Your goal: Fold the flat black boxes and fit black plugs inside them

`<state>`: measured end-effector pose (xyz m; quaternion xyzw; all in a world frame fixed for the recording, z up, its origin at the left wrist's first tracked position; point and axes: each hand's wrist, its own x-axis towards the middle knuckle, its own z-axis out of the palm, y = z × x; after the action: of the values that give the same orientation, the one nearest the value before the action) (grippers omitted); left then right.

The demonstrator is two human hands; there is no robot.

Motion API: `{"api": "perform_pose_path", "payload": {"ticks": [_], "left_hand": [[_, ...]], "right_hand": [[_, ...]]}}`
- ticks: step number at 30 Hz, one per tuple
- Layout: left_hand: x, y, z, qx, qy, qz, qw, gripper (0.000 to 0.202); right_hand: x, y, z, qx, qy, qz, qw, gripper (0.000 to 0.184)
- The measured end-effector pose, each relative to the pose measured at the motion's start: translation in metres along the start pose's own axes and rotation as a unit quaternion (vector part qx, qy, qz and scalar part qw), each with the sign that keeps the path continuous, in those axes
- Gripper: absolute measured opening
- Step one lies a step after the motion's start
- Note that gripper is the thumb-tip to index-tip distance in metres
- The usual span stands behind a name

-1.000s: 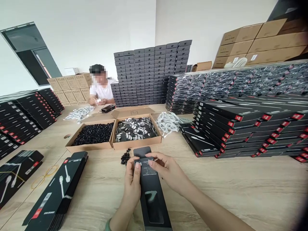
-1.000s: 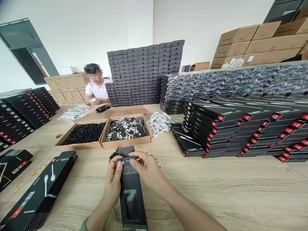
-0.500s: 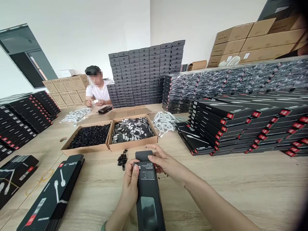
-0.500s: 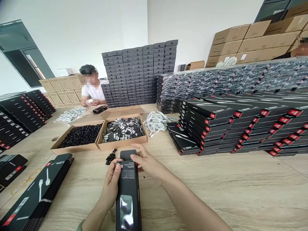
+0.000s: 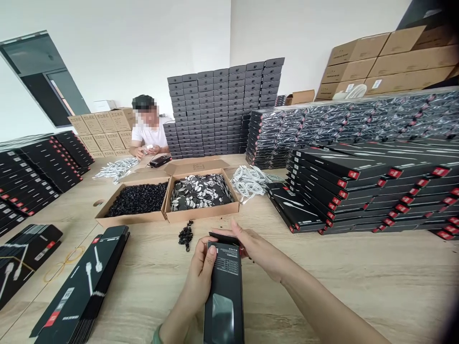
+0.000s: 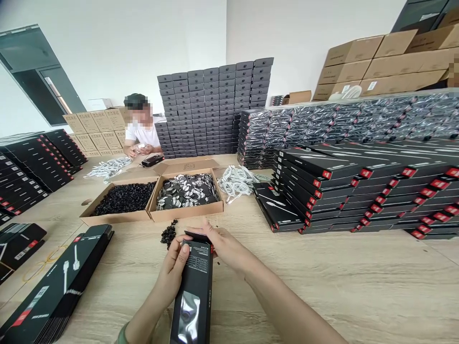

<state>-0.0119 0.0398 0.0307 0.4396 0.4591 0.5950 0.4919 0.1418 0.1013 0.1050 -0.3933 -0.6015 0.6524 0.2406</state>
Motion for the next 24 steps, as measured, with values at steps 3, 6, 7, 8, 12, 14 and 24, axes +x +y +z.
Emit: {"api": "perform_pose_path", "payload": {"ticks": [3, 6, 7, 8, 12, 14, 24], "left_hand": [[-0.003, 0.002, 0.003, -0.047, -0.035, -0.013, 0.998, 0.028], [-0.005, 0.006, 0.005, -0.079, -0.057, -0.016, 0.995, 0.025], [-0.005, 0.007, 0.005, -0.078, -0.054, -0.014, 0.995, 0.024], [-0.005, 0.008, 0.005, -0.076, -0.052, -0.013, 0.996, 0.024], [-0.003, 0.007, 0.004, -0.069, -0.048, -0.006, 0.996, 0.025], [-0.003, 0.005, 0.003, -0.069, -0.049, -0.011, 0.996, 0.024], [-0.005, 0.005, 0.004, -0.075, -0.065, -0.012, 0.995, 0.021]], "right_hand": [[0.0, 0.001, -0.005, -0.022, -0.006, 0.021, 1.0, 0.049], [0.002, 0.004, -0.01, 0.02, -0.025, 0.045, 0.998, 0.046], [0.003, 0.004, -0.011, 0.039, -0.027, 0.05, 0.998, 0.047], [0.003, 0.004, -0.012, 0.052, -0.027, 0.051, 0.997, 0.047], [0.004, 0.005, -0.013, 0.048, -0.032, 0.044, 0.997, 0.047], [0.005, 0.006, -0.013, 0.04, -0.023, 0.049, 0.998, 0.048], [0.007, 0.013, -0.007, -0.012, 0.027, -0.006, 1.0, 0.039]]}}
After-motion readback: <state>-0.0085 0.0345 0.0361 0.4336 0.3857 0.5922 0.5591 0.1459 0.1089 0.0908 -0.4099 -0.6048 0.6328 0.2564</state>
